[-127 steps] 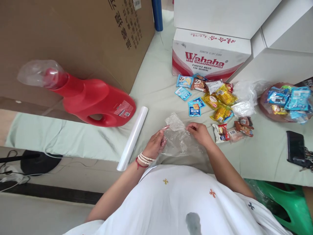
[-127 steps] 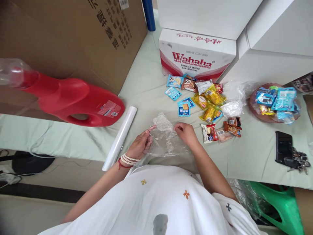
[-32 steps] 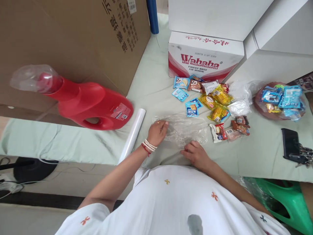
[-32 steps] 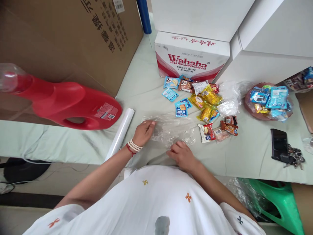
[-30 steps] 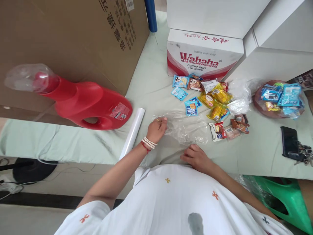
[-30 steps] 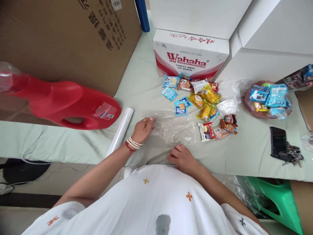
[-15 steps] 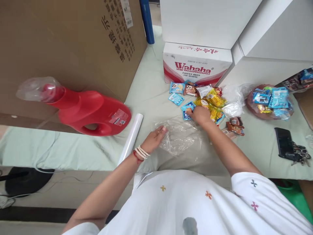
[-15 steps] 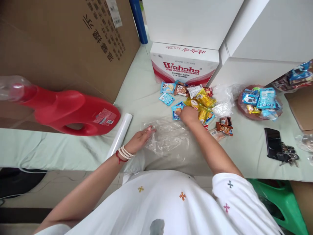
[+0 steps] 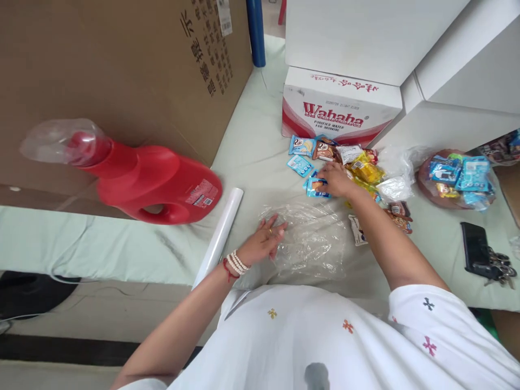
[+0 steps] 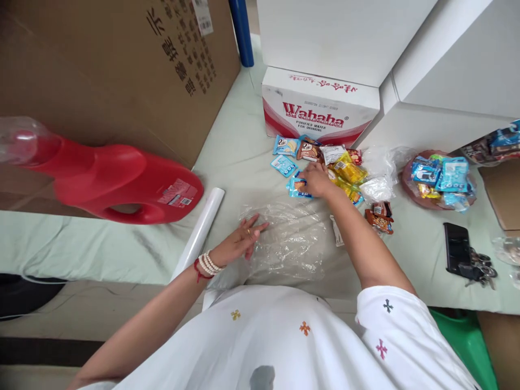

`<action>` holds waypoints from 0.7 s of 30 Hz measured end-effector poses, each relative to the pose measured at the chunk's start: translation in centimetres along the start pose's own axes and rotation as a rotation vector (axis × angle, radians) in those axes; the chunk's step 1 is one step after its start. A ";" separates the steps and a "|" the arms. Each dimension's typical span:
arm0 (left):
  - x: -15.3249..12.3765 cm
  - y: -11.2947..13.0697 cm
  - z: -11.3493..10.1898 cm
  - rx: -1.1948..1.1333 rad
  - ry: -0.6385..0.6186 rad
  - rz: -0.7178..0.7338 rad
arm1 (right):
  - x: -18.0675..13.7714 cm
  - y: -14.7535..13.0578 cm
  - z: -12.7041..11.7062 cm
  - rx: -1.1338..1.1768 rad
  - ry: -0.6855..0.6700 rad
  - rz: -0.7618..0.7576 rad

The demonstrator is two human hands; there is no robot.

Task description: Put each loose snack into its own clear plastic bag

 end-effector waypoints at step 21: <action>-3.4 0.0 1.2 0.332 -0.320 0.125 | 6.0 -3.5 -1.1 0.118 0.110 0.239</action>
Point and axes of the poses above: each hand's wrist, its own x-axis towards the middle knuckle, its own z-axis out of the palm, y = z × x, the point moved 4 cm from there along x, towards the middle knuckle, and after that the axes turned 14 degrees about z, right-handed, at the moved point
